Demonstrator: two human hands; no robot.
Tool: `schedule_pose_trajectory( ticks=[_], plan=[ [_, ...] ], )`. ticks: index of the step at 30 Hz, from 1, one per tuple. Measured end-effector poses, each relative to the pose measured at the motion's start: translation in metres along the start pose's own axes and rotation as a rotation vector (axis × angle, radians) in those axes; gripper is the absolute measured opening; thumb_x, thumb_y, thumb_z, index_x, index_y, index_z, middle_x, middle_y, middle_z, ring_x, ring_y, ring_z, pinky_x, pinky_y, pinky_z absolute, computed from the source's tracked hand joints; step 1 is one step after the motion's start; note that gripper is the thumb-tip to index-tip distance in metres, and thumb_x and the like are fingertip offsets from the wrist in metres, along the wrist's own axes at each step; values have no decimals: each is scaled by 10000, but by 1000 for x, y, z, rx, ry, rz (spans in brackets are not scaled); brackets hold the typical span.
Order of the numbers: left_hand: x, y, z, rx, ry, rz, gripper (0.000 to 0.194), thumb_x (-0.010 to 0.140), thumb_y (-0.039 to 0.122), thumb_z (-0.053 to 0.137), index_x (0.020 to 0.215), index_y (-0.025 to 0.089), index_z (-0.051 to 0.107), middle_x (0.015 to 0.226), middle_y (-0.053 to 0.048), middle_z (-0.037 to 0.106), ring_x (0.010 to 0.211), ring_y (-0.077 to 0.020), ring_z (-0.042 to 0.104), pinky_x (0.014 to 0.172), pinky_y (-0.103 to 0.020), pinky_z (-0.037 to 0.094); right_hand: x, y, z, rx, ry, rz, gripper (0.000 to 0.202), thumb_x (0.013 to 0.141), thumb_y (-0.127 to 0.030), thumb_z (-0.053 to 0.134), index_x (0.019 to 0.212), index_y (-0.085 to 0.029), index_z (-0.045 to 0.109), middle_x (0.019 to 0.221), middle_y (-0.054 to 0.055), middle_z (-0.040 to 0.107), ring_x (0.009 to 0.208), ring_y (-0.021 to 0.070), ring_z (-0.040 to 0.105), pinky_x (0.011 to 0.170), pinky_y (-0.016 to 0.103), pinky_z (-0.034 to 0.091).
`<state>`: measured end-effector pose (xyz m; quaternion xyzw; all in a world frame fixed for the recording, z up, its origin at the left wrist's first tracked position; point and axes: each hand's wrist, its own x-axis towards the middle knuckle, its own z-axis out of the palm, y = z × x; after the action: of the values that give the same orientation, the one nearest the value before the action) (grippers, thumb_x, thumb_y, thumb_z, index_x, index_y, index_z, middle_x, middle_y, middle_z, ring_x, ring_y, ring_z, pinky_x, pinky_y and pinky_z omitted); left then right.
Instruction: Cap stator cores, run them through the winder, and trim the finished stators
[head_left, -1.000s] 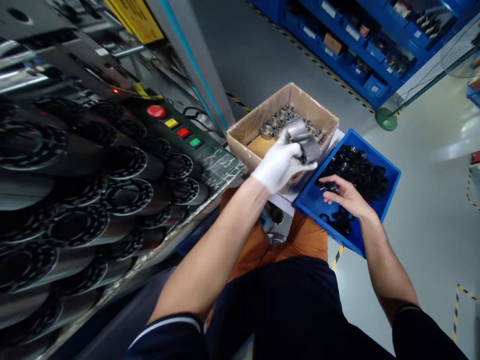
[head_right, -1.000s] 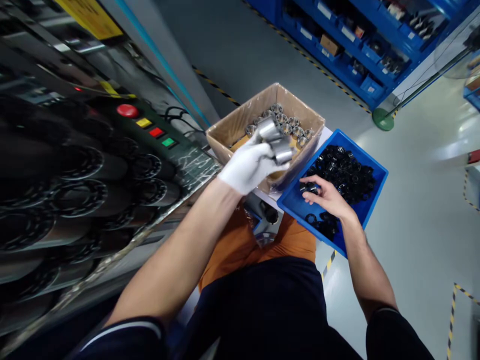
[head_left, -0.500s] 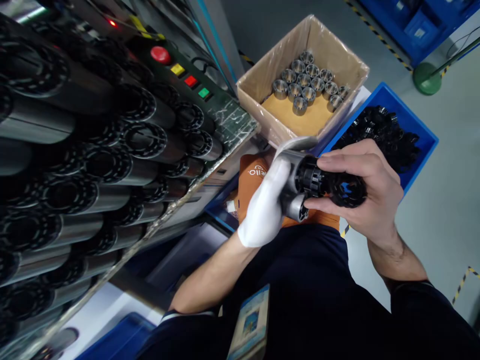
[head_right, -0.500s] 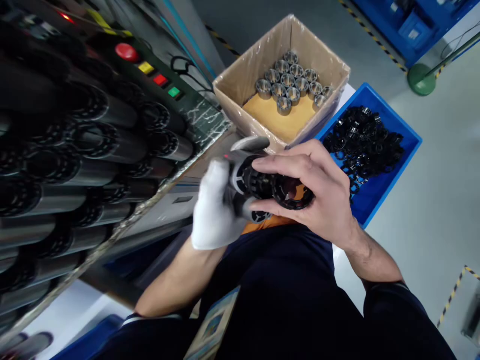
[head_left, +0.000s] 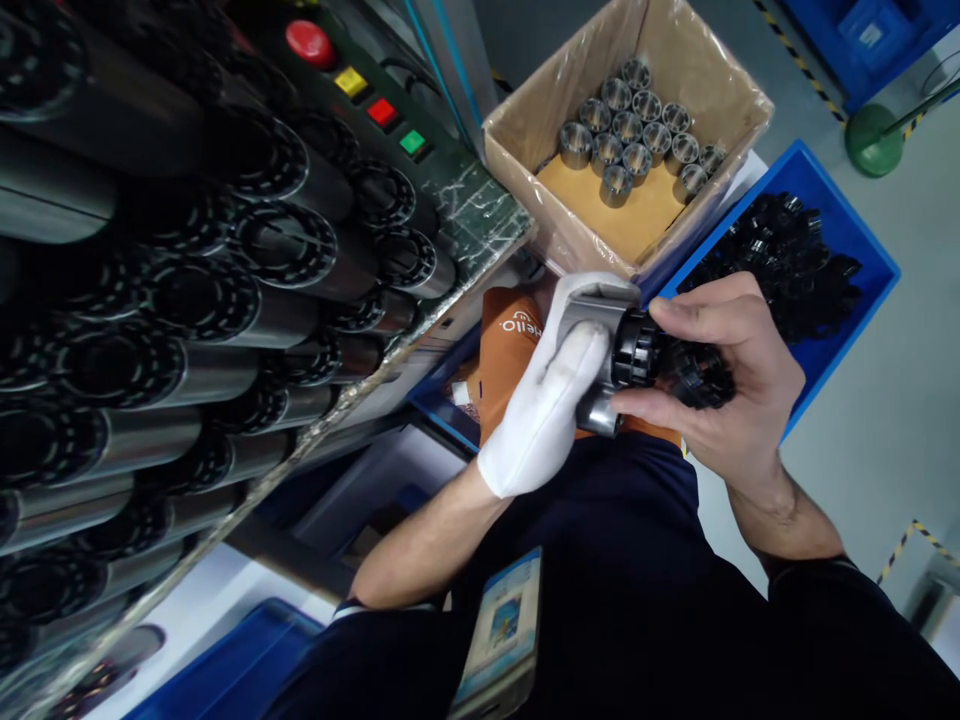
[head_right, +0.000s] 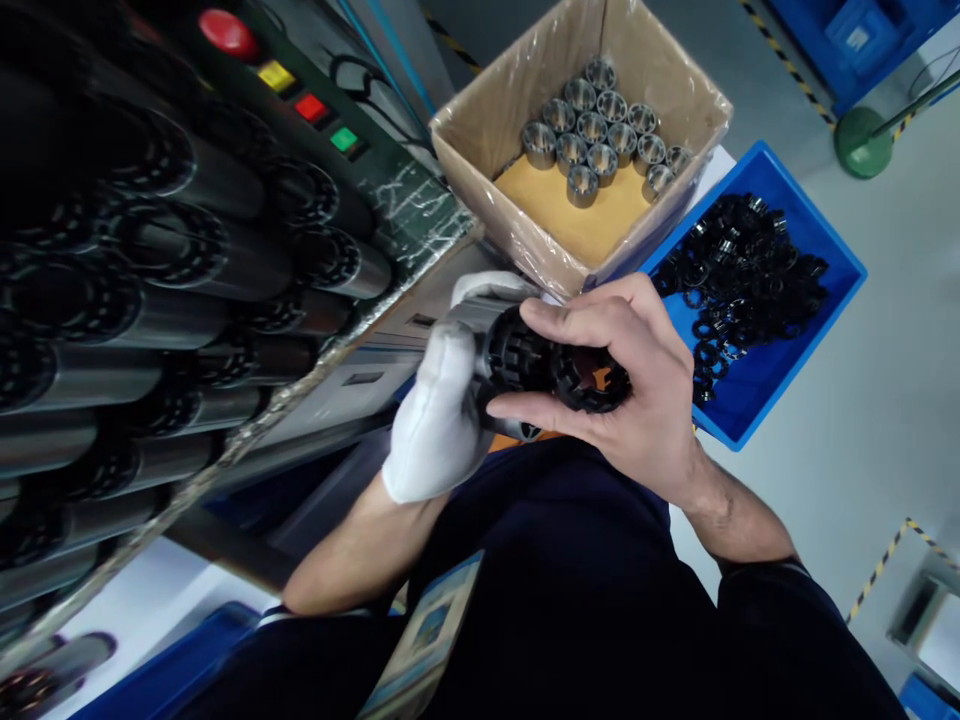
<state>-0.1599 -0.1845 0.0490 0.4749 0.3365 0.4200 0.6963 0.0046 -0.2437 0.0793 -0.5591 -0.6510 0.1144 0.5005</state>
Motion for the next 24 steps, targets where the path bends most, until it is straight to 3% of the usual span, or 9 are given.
schedule_pose_trajectory(
  ticks=[5,9,17,21,24],
  plan=[
    [-2,-4,-13,19,-49,68,493,1081,742,661,1254,299,790,1312,-77,723,1355,-323,698,1228,-455,597,-6,1,11,-98,14,-66,488,976,-526,933,1417,-411,757,1130,28,756,1033,289,761,870,462,713],
    [-3,-8,-20,35,-47,38,511,1081,760,657,1260,298,783,1296,-81,715,1330,-319,707,1232,-473,597,-6,4,17,-99,7,-113,492,1002,-548,901,1420,-350,733,1059,32,733,952,275,743,803,464,708],
    [2,-14,-22,-67,-70,-30,469,1062,771,670,1176,333,796,1239,-69,774,1380,-340,726,1269,-471,593,-1,4,21,-92,-70,-90,546,948,-497,960,1417,-367,712,1009,39,711,913,290,723,763,477,708],
    [4,-15,-26,-63,-99,-24,526,1022,800,710,1217,316,776,1213,-83,772,1257,-341,760,1147,-478,657,1,4,27,-120,-86,-68,560,970,-470,948,1462,-409,687,1078,42,741,971,300,745,802,485,726],
    [7,-15,-26,-76,-100,-7,594,880,794,873,1206,310,758,1201,-74,758,1155,-334,770,1019,-451,681,-4,12,27,-90,-60,-102,495,1005,-499,911,1442,-378,713,1129,48,748,1018,292,753,845,451,733]
  ],
)
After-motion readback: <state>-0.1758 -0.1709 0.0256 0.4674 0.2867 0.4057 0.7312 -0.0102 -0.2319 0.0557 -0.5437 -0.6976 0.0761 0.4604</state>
